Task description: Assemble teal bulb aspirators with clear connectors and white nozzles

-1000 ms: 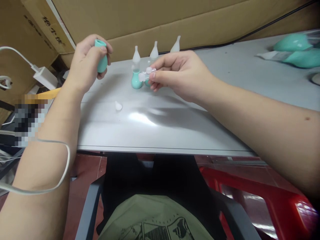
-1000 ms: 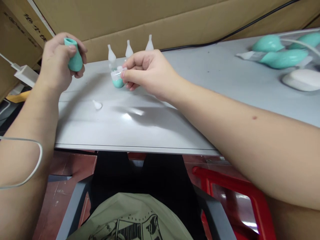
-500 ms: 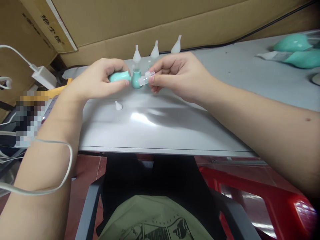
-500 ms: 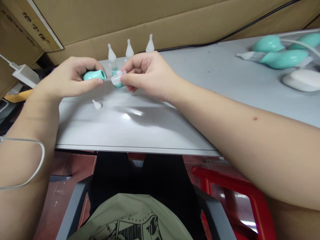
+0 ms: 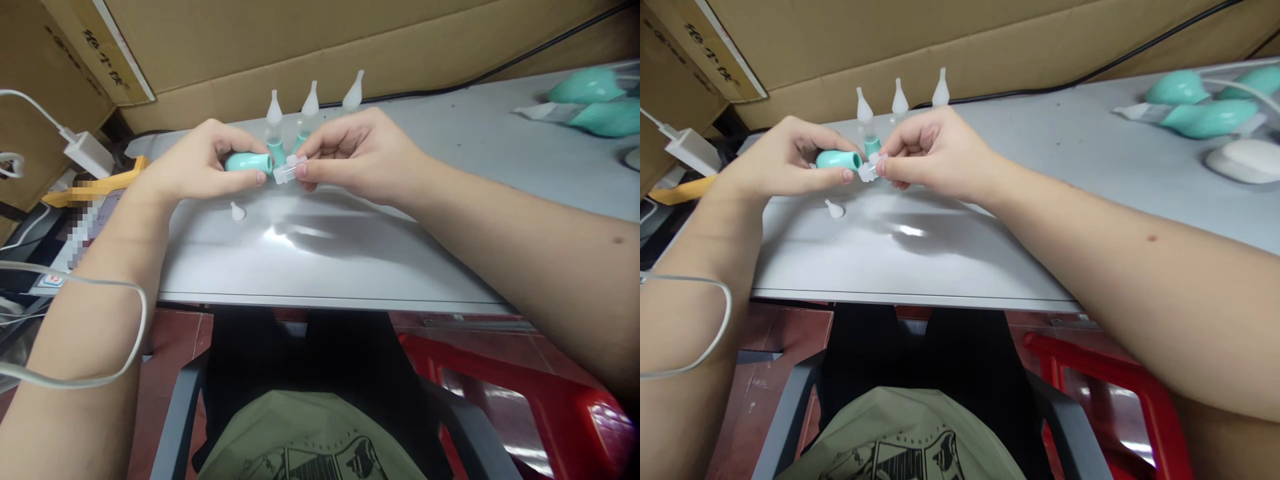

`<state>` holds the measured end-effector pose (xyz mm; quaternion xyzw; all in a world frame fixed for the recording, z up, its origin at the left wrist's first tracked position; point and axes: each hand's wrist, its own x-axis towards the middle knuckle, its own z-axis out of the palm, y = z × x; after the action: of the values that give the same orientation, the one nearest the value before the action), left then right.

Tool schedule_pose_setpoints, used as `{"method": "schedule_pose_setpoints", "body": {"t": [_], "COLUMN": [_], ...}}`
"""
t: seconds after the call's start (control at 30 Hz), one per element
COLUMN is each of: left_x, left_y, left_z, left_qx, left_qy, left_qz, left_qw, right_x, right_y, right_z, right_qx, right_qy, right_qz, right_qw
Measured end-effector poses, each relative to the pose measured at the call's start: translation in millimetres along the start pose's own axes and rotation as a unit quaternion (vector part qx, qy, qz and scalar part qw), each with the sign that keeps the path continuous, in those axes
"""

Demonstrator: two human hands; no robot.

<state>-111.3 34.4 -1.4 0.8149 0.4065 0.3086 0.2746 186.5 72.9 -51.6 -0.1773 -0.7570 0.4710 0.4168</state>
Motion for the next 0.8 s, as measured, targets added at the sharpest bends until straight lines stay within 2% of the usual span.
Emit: {"method": "schedule_pose_setpoints", "body": {"t": [0.1, 0.33, 0.6, 0.8], "left_x": [-1.0, -1.0, 1.2, 2.5], "left_y": [1.8, -0.1, 2.9, -0.6], "left_z": [-0.1, 5.0, 10.3, 12.2], "left_qx": [0.051, 0.011, 0.044, 0.074], "left_qy": [-0.02, -0.033, 0.011, 0.037], "left_qz": [0.028, 0.015, 0.04, 0.065], "left_qw": [0.998, 0.999, 0.998, 0.994], "right_x": [1.2, -0.6, 1.1, -3.5], "right_y": [0.9, -3.6, 1.6, -3.1], "right_z": [-0.7, 0.3, -1.3, 1.1], "right_qx": [0.013, -0.006, -0.011, 0.003], "right_qy": [-0.01, 0.024, 0.037, 0.065], "right_qz": [-0.004, 0.004, -0.017, -0.025], "right_qw": [1.0, 1.0, 0.999, 0.998]}}
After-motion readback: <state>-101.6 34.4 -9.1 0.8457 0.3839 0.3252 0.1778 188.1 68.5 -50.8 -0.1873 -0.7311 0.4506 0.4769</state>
